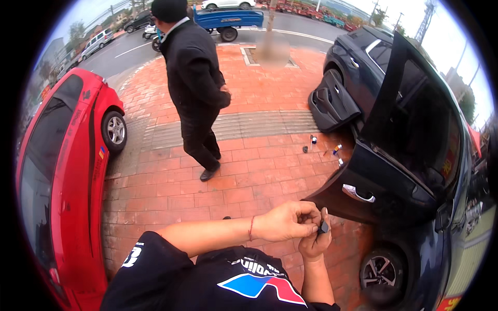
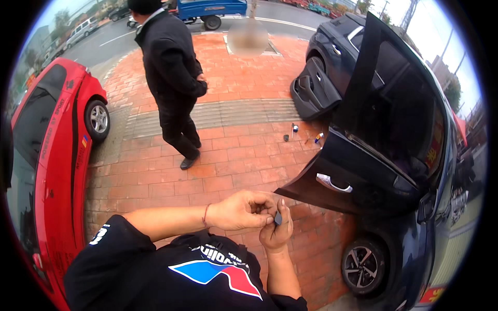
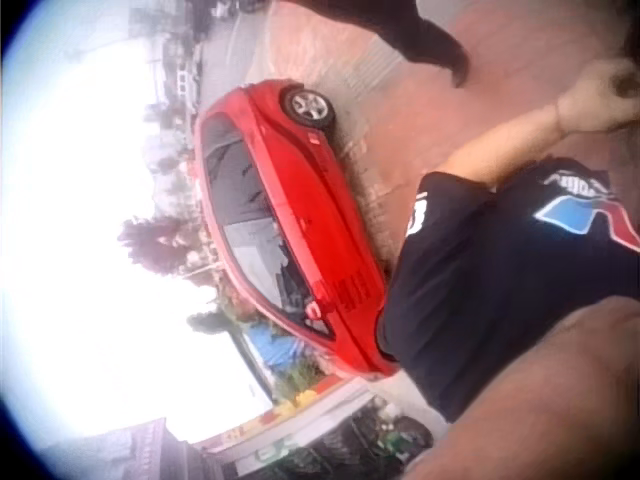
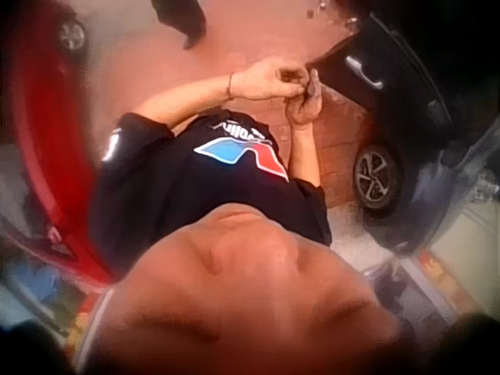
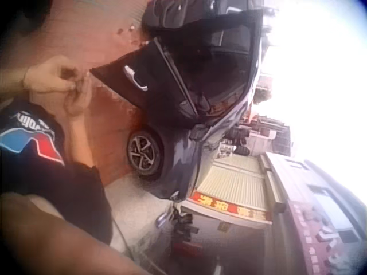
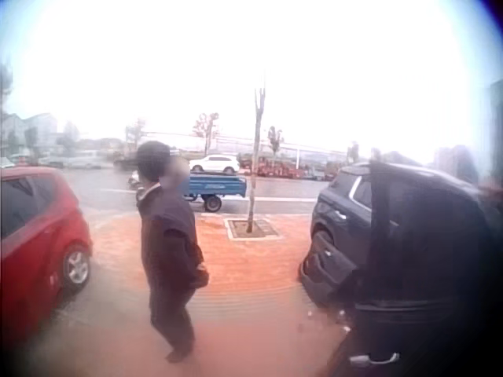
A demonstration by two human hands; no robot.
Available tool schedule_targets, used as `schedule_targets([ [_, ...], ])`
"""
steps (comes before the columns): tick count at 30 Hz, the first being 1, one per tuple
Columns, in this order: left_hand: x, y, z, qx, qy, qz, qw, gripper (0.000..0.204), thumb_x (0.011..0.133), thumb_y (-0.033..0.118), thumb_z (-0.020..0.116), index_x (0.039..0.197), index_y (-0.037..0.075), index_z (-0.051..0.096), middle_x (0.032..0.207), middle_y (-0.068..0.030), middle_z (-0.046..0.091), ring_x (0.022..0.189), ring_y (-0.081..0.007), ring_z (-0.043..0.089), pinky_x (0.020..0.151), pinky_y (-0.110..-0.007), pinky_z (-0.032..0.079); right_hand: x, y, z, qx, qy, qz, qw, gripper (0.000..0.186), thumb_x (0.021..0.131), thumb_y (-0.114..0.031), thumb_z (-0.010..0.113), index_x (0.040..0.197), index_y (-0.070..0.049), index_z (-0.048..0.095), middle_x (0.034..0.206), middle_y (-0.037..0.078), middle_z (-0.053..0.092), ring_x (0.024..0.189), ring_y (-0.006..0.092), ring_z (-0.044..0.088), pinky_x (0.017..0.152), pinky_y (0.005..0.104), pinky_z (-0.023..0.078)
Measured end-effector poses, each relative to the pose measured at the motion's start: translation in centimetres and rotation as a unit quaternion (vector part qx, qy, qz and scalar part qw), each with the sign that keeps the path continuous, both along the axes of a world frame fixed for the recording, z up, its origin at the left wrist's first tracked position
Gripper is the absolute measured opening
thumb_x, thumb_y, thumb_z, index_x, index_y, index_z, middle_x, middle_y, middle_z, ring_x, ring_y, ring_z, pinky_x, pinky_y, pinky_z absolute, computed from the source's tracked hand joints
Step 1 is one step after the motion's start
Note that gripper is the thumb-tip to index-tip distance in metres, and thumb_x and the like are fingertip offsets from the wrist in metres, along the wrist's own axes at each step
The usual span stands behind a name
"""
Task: The person uses a screwdriver to adjust a small blue clip on a long black rubber weatherstrip. They then walk to a black car and install the weatherstrip along the top edge of the open driver's door, pressing it into place.
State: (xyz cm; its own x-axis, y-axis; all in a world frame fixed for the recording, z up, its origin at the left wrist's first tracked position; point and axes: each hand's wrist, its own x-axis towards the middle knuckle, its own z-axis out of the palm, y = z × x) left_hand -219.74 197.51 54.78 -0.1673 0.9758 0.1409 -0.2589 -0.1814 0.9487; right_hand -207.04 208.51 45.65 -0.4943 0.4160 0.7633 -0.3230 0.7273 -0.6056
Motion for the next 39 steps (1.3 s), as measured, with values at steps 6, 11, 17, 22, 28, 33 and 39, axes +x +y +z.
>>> schedule_targets([
  [6, -12.3, 4.7, 0.3, 0.006, -0.092, -0.100, 0.991, 0.019, 0.095, 0.007, 0.068, 0.109, -0.003, 0.060, 0.096, -0.0004, 0.059, 0.086, -0.0061, 0.055, 0.076, -0.022, 0.048, -10.5, 2.9, 2.6, 0.043, -0.028, -0.108, 0.993, 0.052, 0.104, -0.029, 0.052, 0.138, 0.009, 0.046, 0.101, 0.016, 0.067, 0.082, 0.0228, 0.065, 0.073, 0.0328, 0.053],
  [11, -19.9, 10.1, 1.5, -0.066, -0.094, -0.177, 0.977, 0.016, 0.097, 0.010, 0.065, 0.107, -0.003, 0.061, 0.094, -0.0049, 0.062, 0.083, -0.0106, 0.061, 0.075, -0.026, 0.053, -16.0, 5.7, 4.3, -0.073, -0.069, -0.128, 0.987, 0.045, 0.103, -0.020, 0.054, 0.139, 0.005, 0.049, 0.092, 0.012, 0.064, 0.073, 0.0199, 0.062, 0.066, 0.0308, 0.050],
  [17, -28.2, 17.9, 1.1, -0.127, 0.064, -0.196, 0.970, 0.014, 0.095, 0.009, 0.065, 0.103, -0.003, 0.062, 0.088, -0.0055, 0.064, 0.079, -0.0110, 0.063, 0.072, -0.027, 0.054, -24.2, 11.0, 1.7, -0.094, -0.052, -0.173, 0.979, 0.048, 0.103, -0.026, 0.050, 0.138, 0.007, 0.048, 0.092, 0.015, 0.068, 0.080, 0.0227, 0.068, 0.074, 0.0332, 0.054],
  [22, -32.3, 24.1, 2.2, -0.152, 0.294, -0.224, 0.917, 0.016, 0.085, 0.003, 0.067, 0.099, -0.003, 0.062, 0.082, -0.0012, 0.058, 0.074, -0.0065, 0.056, 0.066, -0.023, 0.049, -28.4, 14.6, -1.2, -0.116, -0.084, -0.213, 0.967, 0.044, 0.098, -0.014, 0.052, 0.136, 0.009, 0.049, 0.110, 0.023, 0.068, 0.095, 0.0352, 0.070, 0.084, 0.0387, 0.056],
  [28, -34.8, 27.9, 0.8, -0.122, 0.153, -0.321, 0.926, 0.019, 0.088, 0.002, 0.070, 0.104, -0.002, 0.062, 0.086, 0.0002, 0.057, 0.078, -0.0065, 0.055, 0.070, -0.024, 0.049, -29.9, 16.5, 1.4, -0.049, -0.069, -0.323, 0.943, 0.050, 0.096, -0.018, 0.059, 0.136, 0.008, 0.049, 0.124, 0.026, 0.063, 0.105, 0.0403, 0.067, 0.090, 0.0420, 0.054],
  [33, -33.6, 28.4, -0.5, -0.018, 0.035, -0.447, 0.894, 0.020, 0.089, 0.004, 0.070, 0.105, -0.001, 0.060, 0.099, -0.0025, 0.057, 0.088, -0.0082, 0.054, 0.079, -0.024, 0.047, -29.2, 13.4, 2.5, -0.005, -0.078, -0.445, 0.892, 0.051, 0.099, -0.022, 0.056, 0.138, 0.009, 0.046, 0.124, 0.027, 0.063, 0.099, 0.0371, 0.068, 0.084, 0.0406, 0.054],
  [39, -29.1, 27.3, 0.6, 0.059, 0.032, -0.470, 0.880, 0.034, 0.090, 0.008, 0.072, 0.120, 0.000, 0.057, 0.095, -0.0023, 0.055, 0.085, -0.0099, 0.055, 0.077, -0.025, 0.047, -25.0, 10.1, 1.9, -0.020, -0.110, -0.591, 0.799, 0.052, 0.092, -0.015, 0.059, 0.137, 0.009, 0.048, 0.098, 0.019, 0.066, 0.075, 0.0281, 0.065, 0.067, 0.0366, 0.052],
])
